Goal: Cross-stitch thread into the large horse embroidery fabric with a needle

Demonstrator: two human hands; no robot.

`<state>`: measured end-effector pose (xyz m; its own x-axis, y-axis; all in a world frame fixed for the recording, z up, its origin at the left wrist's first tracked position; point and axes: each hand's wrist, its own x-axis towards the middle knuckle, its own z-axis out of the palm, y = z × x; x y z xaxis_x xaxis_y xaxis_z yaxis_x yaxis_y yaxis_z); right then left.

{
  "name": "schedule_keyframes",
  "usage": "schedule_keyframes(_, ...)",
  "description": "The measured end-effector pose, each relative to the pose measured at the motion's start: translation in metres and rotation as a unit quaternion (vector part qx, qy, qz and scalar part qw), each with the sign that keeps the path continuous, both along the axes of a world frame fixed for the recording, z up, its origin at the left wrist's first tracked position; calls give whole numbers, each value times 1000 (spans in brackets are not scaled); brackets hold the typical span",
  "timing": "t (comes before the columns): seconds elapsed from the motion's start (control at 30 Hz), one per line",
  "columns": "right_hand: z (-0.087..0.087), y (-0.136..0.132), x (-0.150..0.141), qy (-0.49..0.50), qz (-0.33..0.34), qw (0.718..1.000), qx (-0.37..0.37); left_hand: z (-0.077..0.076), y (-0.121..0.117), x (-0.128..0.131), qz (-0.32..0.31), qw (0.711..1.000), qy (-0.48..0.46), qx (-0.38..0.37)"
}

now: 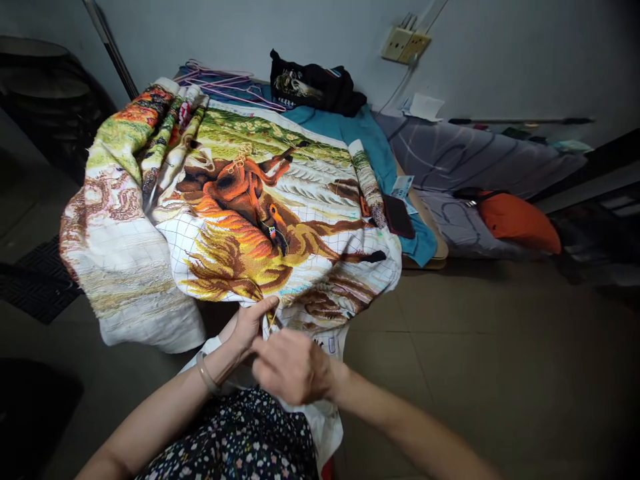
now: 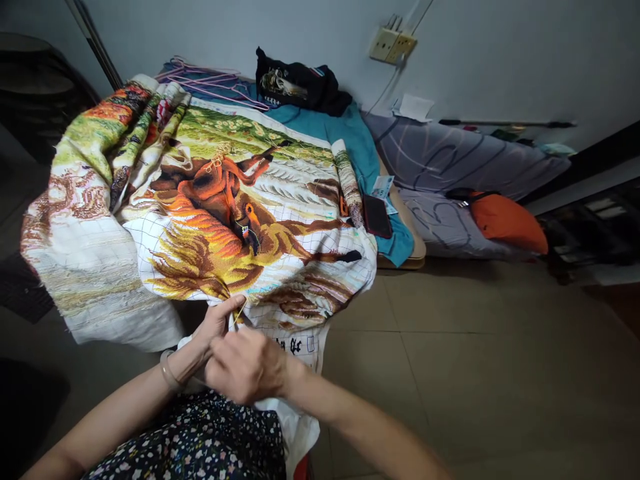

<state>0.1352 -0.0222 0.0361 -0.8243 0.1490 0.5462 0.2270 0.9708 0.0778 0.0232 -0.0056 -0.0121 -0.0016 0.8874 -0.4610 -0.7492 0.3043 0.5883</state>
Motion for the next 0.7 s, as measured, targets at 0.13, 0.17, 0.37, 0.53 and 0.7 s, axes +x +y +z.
schedule_keyframes(0.13, -7, -34, -21, 44, 105, 992, -58, 1, 1, 4, 10, 998, -7, 61)
schedule_keyframes(0.17, -8, -37, -25, 56, 105, 991, -63, 2, 1, 4, 8, 998, -7, 66)
schedule_keyframes(0.37, 2, -45, -35, 71, 144, 985, -65, 0, 2, 4, 4, 998, 1, 57)
schedule_keyframes(0.53, 4, -38, -23, 76, 103, 978, -162, -2, 2, 3, 4, 998, 10, 65)
schedule_keyframes(0.7, 1, 17, 18, 74, -193, 919, -335, -3, 1, 3, 10, 998, 19, 58)
